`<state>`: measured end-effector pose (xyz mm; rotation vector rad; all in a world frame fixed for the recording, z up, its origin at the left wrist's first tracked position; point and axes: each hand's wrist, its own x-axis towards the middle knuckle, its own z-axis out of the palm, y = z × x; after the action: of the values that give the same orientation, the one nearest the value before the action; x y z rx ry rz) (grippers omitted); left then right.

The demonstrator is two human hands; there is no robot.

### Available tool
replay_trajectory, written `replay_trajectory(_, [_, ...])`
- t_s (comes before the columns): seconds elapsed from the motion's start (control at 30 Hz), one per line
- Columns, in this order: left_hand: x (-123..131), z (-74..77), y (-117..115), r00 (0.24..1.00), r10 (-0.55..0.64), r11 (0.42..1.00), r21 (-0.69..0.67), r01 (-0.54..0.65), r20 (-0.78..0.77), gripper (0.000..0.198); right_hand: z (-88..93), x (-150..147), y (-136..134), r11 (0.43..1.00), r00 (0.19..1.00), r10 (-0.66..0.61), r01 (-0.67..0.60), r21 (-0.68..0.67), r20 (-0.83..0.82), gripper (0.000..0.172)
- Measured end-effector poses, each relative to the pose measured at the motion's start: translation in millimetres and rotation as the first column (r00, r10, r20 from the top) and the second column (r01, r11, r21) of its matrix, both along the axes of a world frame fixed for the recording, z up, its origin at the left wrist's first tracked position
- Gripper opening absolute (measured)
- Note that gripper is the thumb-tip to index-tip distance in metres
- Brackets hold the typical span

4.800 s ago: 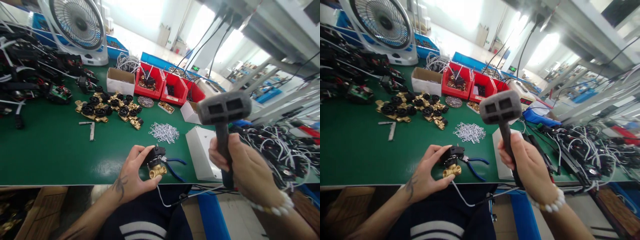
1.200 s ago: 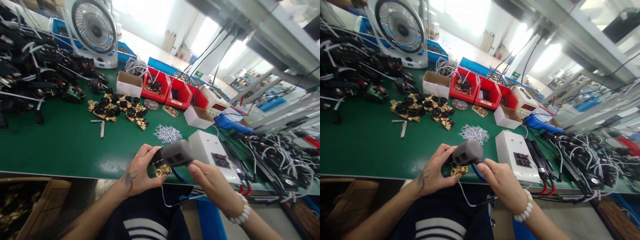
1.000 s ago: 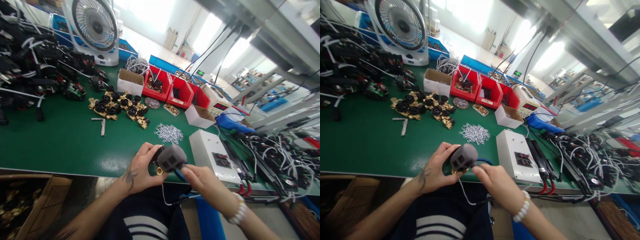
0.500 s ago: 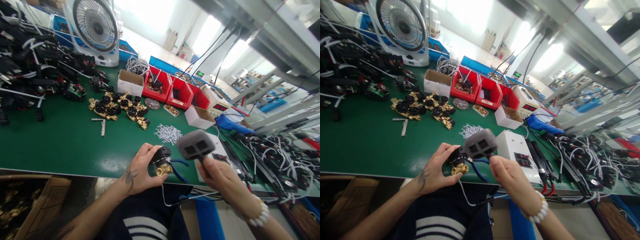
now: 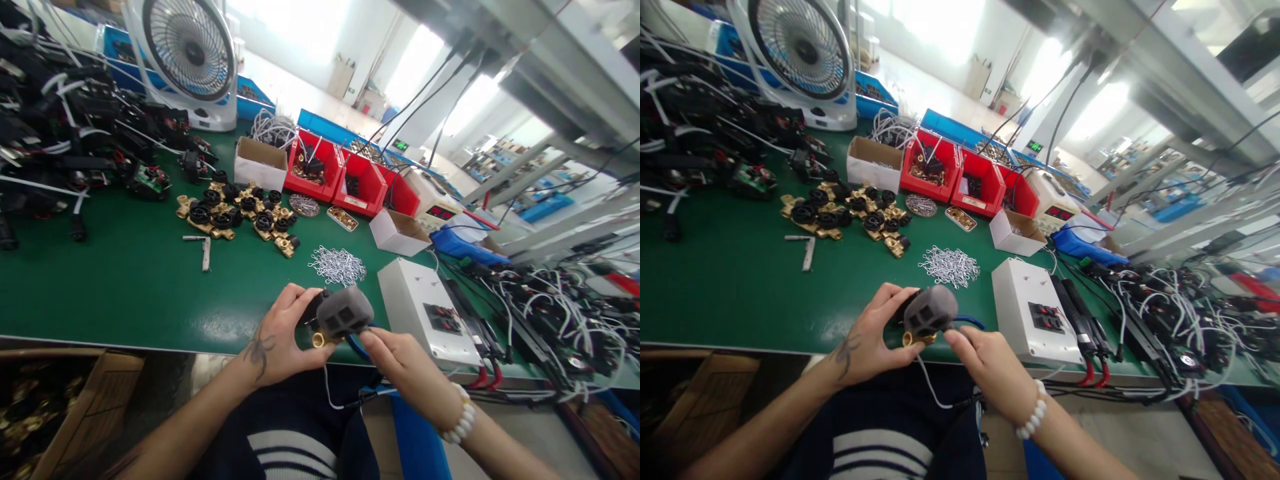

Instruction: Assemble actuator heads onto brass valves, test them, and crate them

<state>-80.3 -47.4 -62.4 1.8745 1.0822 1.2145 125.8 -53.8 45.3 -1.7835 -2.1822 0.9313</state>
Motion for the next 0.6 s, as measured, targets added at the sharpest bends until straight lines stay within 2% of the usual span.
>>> replay_trajectory(0.07, [-0.3,0.5,0.4,1.0,-0.003,1.0,-0.002,0.003,0.0,0.06,2.1,-0.3,0.5,0.999,0.999,0.033,-0.033,-0.003,0.031,0.062])
replay_trajectory(0.17, [-0.4,1.0,1.0,1.0,-0.009,1.0,-0.003,0.009,-0.004,0.062,7.7,2.5,1.3,0.996,0.995,-0.054,0.06,0.071,-0.082,0.064])
replay_trajectory(0.23, [0.1,1.2,0.8,1.0,-0.006,1.0,-0.003,0.006,-0.005,0.062,7.3,2.7,1.2,0.993,0.992,-0.077,0.085,0.08,-0.099,0.065])
replay_trajectory(0.37, [0.5,1.7,-0.5,1.0,-0.001,1.0,-0.001,0.001,-0.005,0.06,1.8,-0.4,-0.1,0.999,0.998,0.043,-0.044,0.009,0.042,0.061])
replay_trajectory(0.53, [-0.3,1.8,-0.6,1.0,-0.007,1.0,-0.005,0.007,-0.008,0.062,6.4,0.1,0.9,0.993,0.998,-0.026,0.032,0.111,-0.062,0.064])
replay_trajectory(0.6, [-0.3,1.8,0.1,1.0,-0.002,1.0,-0.008,0.002,-0.004,0.062,4.8,-1.4,2.1,0.997,1.0,0.009,-0.008,0.074,-0.017,0.064])
